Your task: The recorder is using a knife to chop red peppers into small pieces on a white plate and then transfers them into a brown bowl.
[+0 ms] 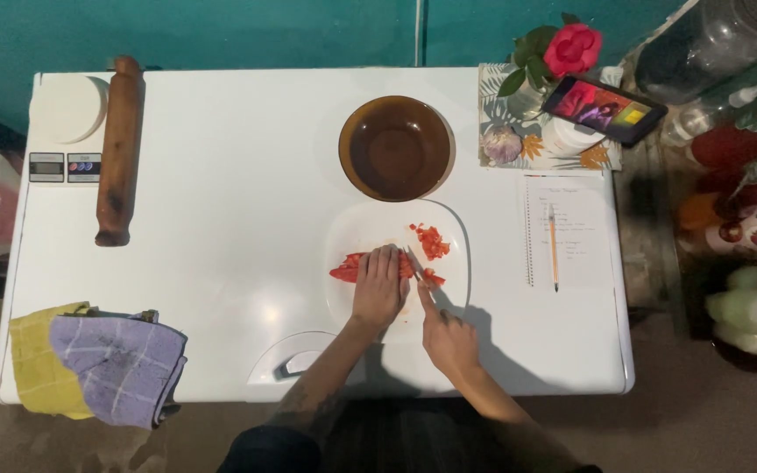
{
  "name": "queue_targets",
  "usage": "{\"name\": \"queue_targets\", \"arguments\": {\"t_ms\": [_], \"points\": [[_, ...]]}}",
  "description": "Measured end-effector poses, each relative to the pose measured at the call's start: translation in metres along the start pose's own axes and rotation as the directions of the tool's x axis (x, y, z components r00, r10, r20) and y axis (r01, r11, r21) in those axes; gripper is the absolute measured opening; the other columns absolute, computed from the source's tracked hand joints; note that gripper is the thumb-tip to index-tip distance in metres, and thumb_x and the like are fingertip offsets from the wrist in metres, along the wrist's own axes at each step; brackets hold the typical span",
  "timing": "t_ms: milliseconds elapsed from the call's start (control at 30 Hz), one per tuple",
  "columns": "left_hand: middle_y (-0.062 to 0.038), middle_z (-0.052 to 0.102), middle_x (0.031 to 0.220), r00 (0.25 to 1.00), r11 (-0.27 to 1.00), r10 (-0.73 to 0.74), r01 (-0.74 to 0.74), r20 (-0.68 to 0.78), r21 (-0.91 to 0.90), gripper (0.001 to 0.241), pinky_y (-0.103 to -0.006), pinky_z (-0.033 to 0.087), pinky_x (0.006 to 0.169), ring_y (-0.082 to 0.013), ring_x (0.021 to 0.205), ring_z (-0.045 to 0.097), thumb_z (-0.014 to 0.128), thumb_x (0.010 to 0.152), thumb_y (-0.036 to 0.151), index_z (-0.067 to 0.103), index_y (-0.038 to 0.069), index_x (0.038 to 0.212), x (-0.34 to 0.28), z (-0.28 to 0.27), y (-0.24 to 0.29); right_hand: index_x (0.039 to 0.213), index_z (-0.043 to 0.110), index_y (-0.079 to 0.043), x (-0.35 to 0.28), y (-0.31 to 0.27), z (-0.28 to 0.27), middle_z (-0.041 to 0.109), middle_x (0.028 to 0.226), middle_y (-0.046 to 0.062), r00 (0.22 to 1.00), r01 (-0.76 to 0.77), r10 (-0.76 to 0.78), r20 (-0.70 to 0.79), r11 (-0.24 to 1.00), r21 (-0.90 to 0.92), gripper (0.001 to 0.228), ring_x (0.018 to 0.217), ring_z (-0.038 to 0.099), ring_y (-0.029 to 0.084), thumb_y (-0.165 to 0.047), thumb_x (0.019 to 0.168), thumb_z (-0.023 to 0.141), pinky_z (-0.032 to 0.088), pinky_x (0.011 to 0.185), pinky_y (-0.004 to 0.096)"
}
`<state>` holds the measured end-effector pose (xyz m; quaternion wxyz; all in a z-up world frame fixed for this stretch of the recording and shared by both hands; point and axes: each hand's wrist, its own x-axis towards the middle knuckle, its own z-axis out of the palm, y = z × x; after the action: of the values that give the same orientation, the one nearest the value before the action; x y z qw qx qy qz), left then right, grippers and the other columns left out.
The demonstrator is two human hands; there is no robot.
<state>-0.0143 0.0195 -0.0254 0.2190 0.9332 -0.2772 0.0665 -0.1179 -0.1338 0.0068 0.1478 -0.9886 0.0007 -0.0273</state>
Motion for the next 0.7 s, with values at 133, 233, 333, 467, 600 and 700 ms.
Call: {"name": "queue_targets", "arguments": {"t_ms": [133,233,333,467,600,700], "points": [[-0.025,0.049,0.144,1.000,1.000,-0.016,0.016,0.026,0.010,0.062,-0.0543,0.029,0.115,-0.0404,0.136,0.044,0.055,0.095,0.029,0.046,-0.011,0.141,0.001,-0.001,0.001,0.151,0.048,-0.018,0.007,-0.001,0.002,0.066,0.059,0.012,0.999,0.025,-0.025,-0.038,1.000,-0.002,0.067,0.046,0.065,0.033,-0.012,0.086,0.062,0.055,0.046,0.047],[-0.025,0.049,0.144,1.000,1.000,-0.007,0.006,0.027,0.031,0.062,-0.0541,0.029,0.115,-0.0403,0.136,0.043,0.056,0.095,0.029,0.045,-0.011,0.141,0.003,-0.001,0.001,0.154,0.045,-0.015,0.017,0.004,0.016,0.068,0.061,0.013,1.000,0.030,-0.030,0.004,0.999,0.026,0.071,0.048,0.066,0.034,-0.010,0.085,0.061,0.056,0.047,0.049],[-0.025,0.049,0.143,0.999,0.999,-0.025,0.024,0.022,0.026,0.061,-0.0542,0.029,0.115,-0.0399,0.136,0.043,0.056,0.096,0.030,0.046,-0.011,0.140,0.001,0.005,0.000,0.153,0.045,-0.015,0.024,0.003,0.020,0.070,0.065,0.016,0.999,0.042,-0.042,-0.015,0.999,0.024,0.068,0.049,0.067,0.035,-0.012,0.087,0.061,0.056,0.048,0.049],[-0.025,0.049,0.143,0.999,0.999,-0.033,0.032,0.031,0.034,0.063,-0.0536,0.029,0.116,-0.0401,0.136,0.043,0.057,0.094,0.029,0.046,-0.010,0.141,0.002,0.001,0.002,0.154,0.045,-0.014,0.018,0.002,0.004,0.071,0.065,0.016,0.999,0.042,-0.042,-0.004,0.998,0.046,0.070,0.049,0.068,0.034,-0.009,0.086,0.059,0.056,0.047,0.049],[-0.025,0.049,0.143,0.999,0.998,-0.033,0.032,0.029,0.045,0.063,-0.0538,0.029,0.116,-0.0406,0.135,0.042,0.058,0.094,0.030,0.046,-0.010,0.141,0.001,0.007,0.001,0.154,0.046,-0.017,0.009,0.002,-0.001,0.070,0.061,0.016,0.992,-0.008,0.010,0.122,1.000,-0.017,0.067,0.048,0.068,0.033,-0.010,0.088,0.058,0.055,0.048,0.049],[-0.025,0.049,0.144,1.000,0.997,-0.014,0.013,0.015,0.071,0.064,-0.0546,0.028,0.115,-0.0407,0.136,0.042,0.058,0.094,0.031,0.046,-0.011,0.140,-0.001,0.008,0.000,0.152,0.047,-0.013,0.018,0.000,0.014,0.068,0.061,0.014,0.998,0.027,-0.024,0.061,0.998,-0.048,0.066,0.049,0.066,0.035,-0.012,0.087,0.059,0.055,0.048,0.050]]}}
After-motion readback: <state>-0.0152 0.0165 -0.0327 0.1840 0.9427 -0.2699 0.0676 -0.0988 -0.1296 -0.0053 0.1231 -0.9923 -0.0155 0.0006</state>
